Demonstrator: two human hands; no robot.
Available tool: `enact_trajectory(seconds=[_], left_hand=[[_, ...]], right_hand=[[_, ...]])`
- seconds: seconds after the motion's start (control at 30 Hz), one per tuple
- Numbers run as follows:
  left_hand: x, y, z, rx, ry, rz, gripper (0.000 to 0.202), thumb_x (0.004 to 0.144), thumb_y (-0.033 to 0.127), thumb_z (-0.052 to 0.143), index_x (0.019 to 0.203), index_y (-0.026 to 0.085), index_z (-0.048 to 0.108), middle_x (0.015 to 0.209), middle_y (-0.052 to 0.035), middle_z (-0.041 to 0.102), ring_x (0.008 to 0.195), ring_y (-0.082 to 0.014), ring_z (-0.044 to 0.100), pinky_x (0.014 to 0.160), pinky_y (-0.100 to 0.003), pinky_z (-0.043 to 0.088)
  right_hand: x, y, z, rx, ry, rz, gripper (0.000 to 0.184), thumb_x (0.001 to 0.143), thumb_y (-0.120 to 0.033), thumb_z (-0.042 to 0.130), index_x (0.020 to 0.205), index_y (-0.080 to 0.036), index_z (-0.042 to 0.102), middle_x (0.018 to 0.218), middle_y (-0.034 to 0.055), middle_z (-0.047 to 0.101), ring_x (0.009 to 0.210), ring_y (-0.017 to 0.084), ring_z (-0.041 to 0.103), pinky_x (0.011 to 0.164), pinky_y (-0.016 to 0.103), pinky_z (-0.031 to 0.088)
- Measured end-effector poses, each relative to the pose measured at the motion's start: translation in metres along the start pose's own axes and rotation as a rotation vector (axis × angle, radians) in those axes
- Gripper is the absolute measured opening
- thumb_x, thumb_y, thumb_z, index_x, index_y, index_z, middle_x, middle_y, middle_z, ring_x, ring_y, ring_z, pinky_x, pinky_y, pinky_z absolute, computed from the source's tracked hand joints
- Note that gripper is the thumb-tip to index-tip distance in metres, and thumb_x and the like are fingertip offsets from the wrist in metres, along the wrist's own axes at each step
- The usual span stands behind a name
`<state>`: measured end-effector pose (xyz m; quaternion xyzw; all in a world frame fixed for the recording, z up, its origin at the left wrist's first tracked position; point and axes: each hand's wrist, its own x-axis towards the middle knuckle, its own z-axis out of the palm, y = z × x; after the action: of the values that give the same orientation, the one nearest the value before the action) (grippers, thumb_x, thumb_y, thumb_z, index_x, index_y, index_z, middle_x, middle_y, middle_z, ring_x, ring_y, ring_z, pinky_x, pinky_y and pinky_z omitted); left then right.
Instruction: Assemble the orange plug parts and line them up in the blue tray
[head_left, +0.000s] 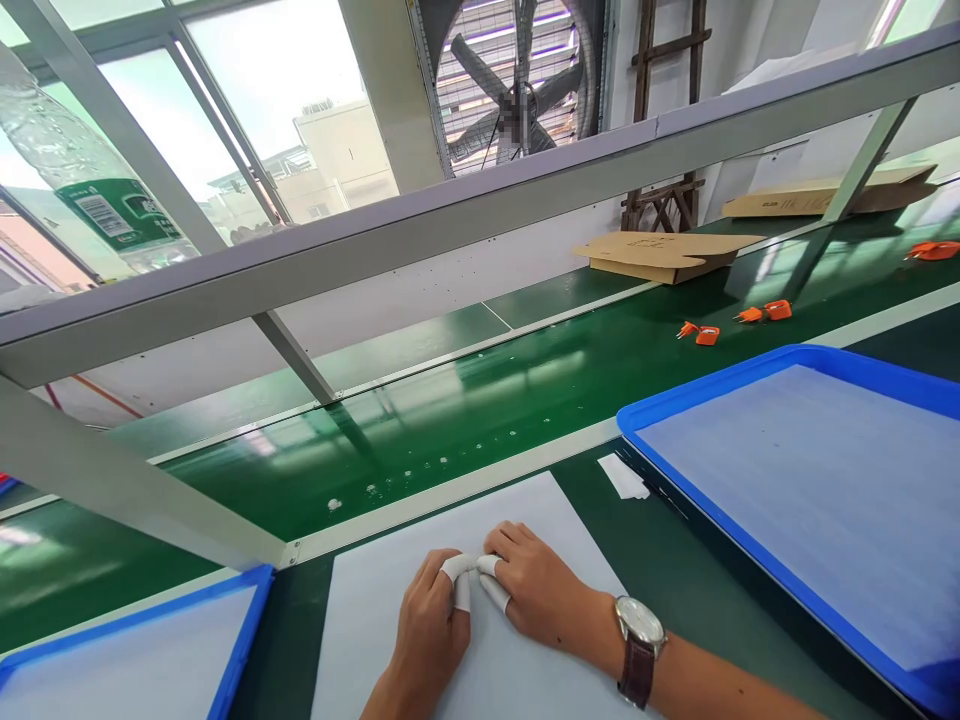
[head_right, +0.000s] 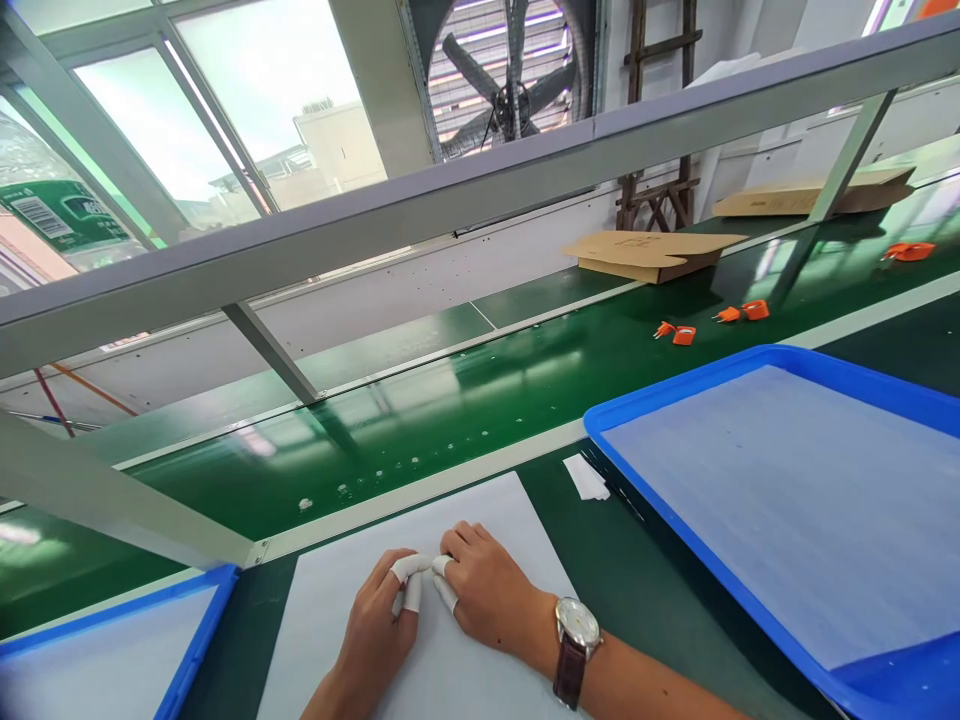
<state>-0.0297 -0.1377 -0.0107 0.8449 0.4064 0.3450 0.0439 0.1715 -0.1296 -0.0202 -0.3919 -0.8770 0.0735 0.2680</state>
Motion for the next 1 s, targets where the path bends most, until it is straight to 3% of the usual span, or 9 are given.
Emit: enact_trajectory(seconds=[0.3,0.53,1.0], left_hand=[[-0.0009,0.0032,-0.0029,-0.162,-0.056,-0.117,0.030,0.094,0.011,0.047,0.119,0.023,0.057,0.097,-0.0054,0.065,0.083,-0.0166,0.064,0.073,-0.030,0.055],[0.0033,0.0068,-0.0045,-0.151,-0.068,-0.161,0.021,0.096,0.018,0.050,0.113,0.023,0.061,0.092,-0.0046,0.066,0.078,-0.0170,0.064,0.069,-0.030,0.055],[0.0027,0.0012,-0.0025,-0.165,-0.082,-0.157,0.028,0.091,0.010,0.049,0.112,0.024,0.062,0.096,-0.0044,0.066,0.082,-0.0167,0.064,0.070,-0.029,0.054]], right_hand=[[-0.0030,-0.0061,0.0029,0.003,-0.007,-0.077,0.022,0.075,0.000,0.052,0.087,-0.017,0.061,0.100,0.0074,0.062,0.091,0.022,0.050,0.079,0.037,0.044],[-0.0021,-0.0043,-0.0013,0.101,-0.029,-0.049,0.029,0.070,-0.001,0.056,0.093,-0.018,0.062,0.110,0.0079,0.062,0.098,0.024,0.051,0.085,0.039,0.045],[-0.0021,-0.0043,-0.0021,0.128,-0.032,-0.029,0.030,0.068,0.000,0.054,0.090,-0.019,0.060,0.107,0.0064,0.061,0.097,0.023,0.050,0.084,0.038,0.043]])
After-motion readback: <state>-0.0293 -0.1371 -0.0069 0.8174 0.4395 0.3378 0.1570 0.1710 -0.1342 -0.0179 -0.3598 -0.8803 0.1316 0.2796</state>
